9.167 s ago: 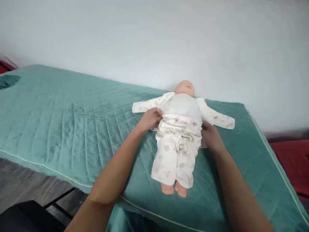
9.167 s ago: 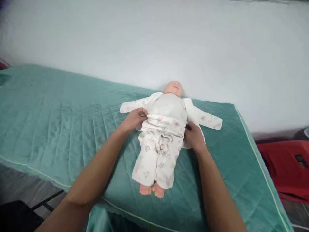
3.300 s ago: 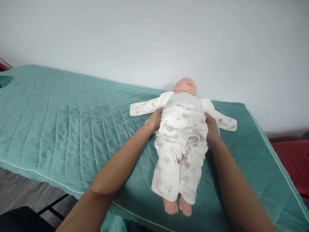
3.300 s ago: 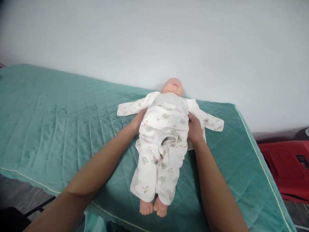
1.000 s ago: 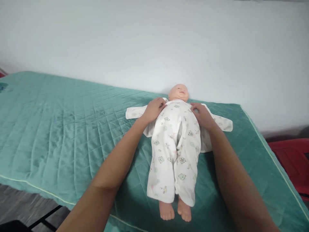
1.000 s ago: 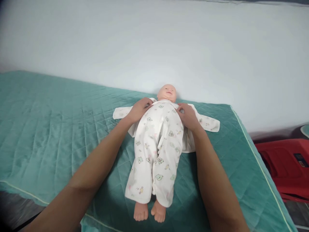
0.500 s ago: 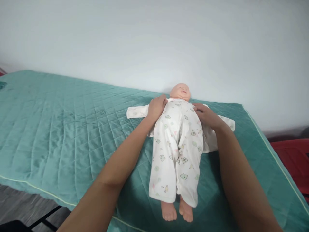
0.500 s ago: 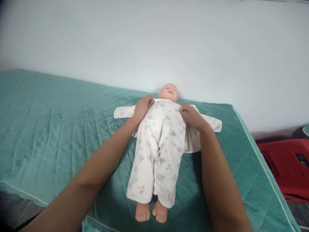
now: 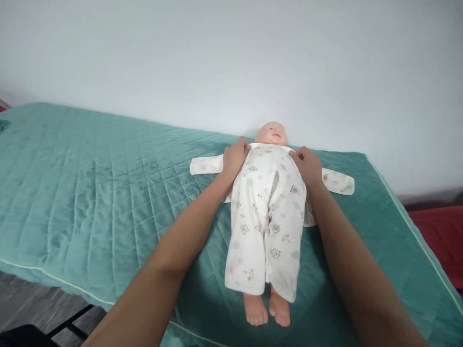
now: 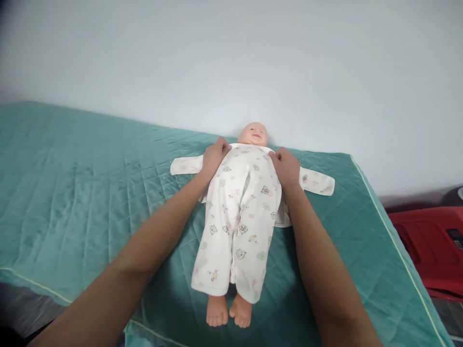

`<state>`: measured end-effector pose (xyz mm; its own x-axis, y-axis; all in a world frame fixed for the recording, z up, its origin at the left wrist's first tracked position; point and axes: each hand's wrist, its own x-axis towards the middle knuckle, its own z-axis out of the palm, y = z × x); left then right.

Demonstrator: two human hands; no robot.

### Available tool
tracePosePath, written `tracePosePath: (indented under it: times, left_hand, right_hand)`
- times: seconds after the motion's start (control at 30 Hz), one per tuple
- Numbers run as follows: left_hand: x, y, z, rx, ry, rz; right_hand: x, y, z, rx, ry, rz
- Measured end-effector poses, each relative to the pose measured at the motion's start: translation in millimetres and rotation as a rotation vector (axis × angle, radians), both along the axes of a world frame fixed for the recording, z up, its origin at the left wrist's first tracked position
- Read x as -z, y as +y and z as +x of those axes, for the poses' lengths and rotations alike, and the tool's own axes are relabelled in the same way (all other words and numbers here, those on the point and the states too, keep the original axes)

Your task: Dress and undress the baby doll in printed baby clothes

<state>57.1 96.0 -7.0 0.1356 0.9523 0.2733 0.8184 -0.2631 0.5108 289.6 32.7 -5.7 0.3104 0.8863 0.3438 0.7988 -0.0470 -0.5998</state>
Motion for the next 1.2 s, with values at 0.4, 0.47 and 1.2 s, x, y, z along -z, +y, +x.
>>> tracePosePath:
  times: [0.4,0.47,1.2]
  left_hand:
    - [5.7,-32.0,-19.7,0.253,0.046,0.152]
    - [8.1,-36.1,-23.1,0.256,0.056,0.162]
    - [-31.0,-315.7,-34.2,0.581,0.285,0.086]
  right_hand:
    - [4.9,-33.1,-5.8,-0.323,0.128,0.166]
    - [6.5,-39.3,-4.6,-0.337,0.138,0.157]
    - [30.2,-317.4,-71.0,-0.326,-0.006,-0.055]
